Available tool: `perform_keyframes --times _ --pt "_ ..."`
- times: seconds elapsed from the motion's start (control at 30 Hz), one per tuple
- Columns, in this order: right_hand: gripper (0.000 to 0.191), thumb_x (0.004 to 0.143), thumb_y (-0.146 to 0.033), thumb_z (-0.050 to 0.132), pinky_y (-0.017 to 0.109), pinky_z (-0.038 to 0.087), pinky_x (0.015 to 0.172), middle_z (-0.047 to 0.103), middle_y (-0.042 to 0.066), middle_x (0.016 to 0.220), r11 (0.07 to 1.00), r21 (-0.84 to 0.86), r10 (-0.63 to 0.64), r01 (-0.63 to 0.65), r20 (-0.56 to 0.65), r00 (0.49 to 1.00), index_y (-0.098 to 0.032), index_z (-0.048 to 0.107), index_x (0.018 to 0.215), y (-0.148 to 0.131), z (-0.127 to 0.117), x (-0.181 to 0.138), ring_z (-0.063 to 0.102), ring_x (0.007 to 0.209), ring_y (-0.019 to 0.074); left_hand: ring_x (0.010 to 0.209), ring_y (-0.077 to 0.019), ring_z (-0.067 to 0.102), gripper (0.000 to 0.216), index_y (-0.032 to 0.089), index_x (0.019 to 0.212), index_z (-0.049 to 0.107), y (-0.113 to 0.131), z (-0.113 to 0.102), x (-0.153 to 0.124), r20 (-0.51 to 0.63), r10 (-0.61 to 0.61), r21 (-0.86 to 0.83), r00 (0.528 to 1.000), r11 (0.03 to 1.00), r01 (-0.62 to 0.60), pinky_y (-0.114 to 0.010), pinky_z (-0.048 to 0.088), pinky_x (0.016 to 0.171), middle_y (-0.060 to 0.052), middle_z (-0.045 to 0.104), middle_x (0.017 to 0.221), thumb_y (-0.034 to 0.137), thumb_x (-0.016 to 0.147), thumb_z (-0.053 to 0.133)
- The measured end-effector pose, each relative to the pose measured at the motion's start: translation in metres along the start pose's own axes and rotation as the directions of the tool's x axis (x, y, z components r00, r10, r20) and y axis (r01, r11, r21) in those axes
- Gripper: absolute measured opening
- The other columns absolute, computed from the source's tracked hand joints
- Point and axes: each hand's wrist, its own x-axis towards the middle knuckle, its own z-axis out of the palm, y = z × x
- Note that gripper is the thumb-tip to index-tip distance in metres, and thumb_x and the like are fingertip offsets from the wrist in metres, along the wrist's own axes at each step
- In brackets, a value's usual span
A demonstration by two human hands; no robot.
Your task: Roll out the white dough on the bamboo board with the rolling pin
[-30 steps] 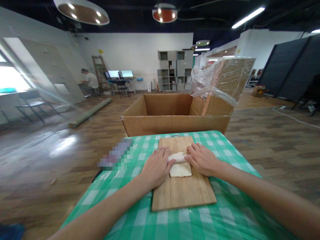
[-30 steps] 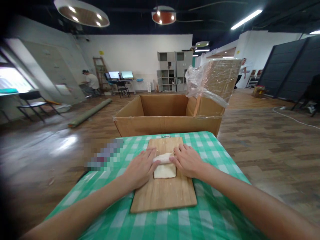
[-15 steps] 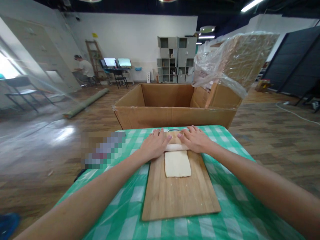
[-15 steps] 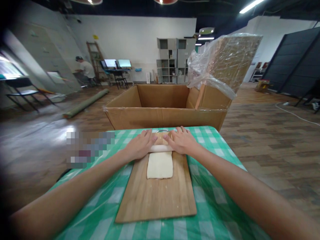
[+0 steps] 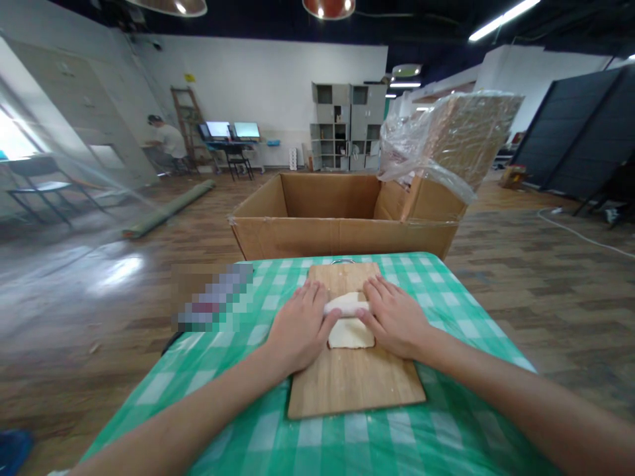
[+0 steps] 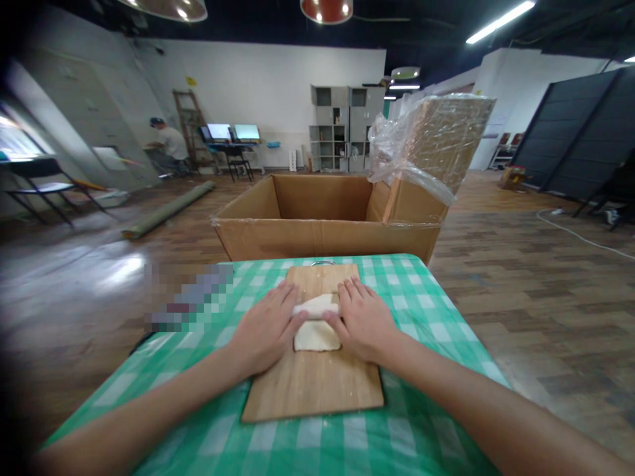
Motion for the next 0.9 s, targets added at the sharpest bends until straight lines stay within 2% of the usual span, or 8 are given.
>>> perform_keyframes --times 0.13,0.23,0.37,0.53,0.73,0.9 --pt "0.077 0.104 -0.060 0.029 0.053 0.027 0.123 0.035 0.022 0.163 0.997 0.026 -0.066 0.067 -0.026 0.997 -0.004 0.038 0.157 -0.007 0.000 -0.025 0.029 0.153 0.0354 0.153 -0.0319 0.034 0.062 0.009 0.151 0.042 0.010 -0.007 -0.028 -0.005 0.035 0.018 0.999 0.999 -0.034 -0.053 0.026 0.125 -0.020 0.041 0.161 0.050 0.104 0.036" --pt "0.077 0.104 -0.061 0.030 0.053 0.025 0.124 0.033 0.022 0.164 0.997 0.037 -0.073 0.075 -0.031 0.997 -0.006 0.038 0.158 -0.005 0.000 -0.022 0.027 0.154 0.0348 0.154 -0.0315 0.031 0.065 0.007 0.153 0.040 0.012 -0.006 -0.029 -0.003 0.023 0.021 1.000 1.000 -0.023 -0.053 0.026 0.126 -0.020 0.038 0.162 0.050 0.104 0.034" --pt "0.078 0.105 -0.063 0.021 0.053 0.024 0.124 0.034 0.020 0.164 0.999 0.038 -0.027 0.027 0.006 1.000 -0.008 0.042 0.156 0.004 0.001 0.008 0.023 0.155 0.0344 0.151 -0.0324 0.037 0.064 0.007 0.148 0.047 0.002 0.002 -0.002 0.047 -0.031 0.013 0.998 0.999 0.030 -0.053 0.028 0.124 -0.021 0.046 0.157 0.050 0.106 0.025" --pt "0.081 0.104 -0.068 0.014 0.058 0.024 0.122 0.037 0.017 0.163 0.999 0.025 0.047 -0.048 0.025 0.999 -0.014 0.046 0.155 0.020 0.010 0.053 0.021 0.155 0.0366 0.146 -0.0352 0.043 0.061 0.010 0.141 0.053 -0.021 0.015 0.043 0.022 -0.075 0.000 0.997 0.997 0.075 -0.056 0.032 0.119 -0.023 0.055 0.149 0.049 0.107 0.022" --pt "0.086 0.100 -0.075 0.016 0.061 0.020 0.122 0.036 0.016 0.164 0.998 0.003 0.067 -0.067 0.025 0.997 -0.015 0.051 0.151 0.037 0.020 0.086 0.019 0.156 0.0383 0.142 -0.0339 0.048 0.049 0.016 0.138 0.055 -0.046 0.023 0.076 0.150 0.111 0.052 0.982 0.991 -0.120 -0.058 0.037 0.113 -0.021 0.060 0.141 0.032 0.108 0.020" --pt "0.087 0.100 -0.075 0.015 0.062 0.024 0.120 0.036 0.017 0.164 0.997 0.010 0.080 -0.080 0.016 0.997 -0.015 0.052 0.150 0.037 0.020 0.088 0.019 0.155 0.0382 0.146 -0.0336 0.043 0.049 0.016 0.138 0.055 -0.046 0.026 0.076 0.088 0.109 0.069 0.990 0.991 -0.115 -0.057 0.033 0.116 -0.022 0.057 0.146 0.034 0.108 0.021"
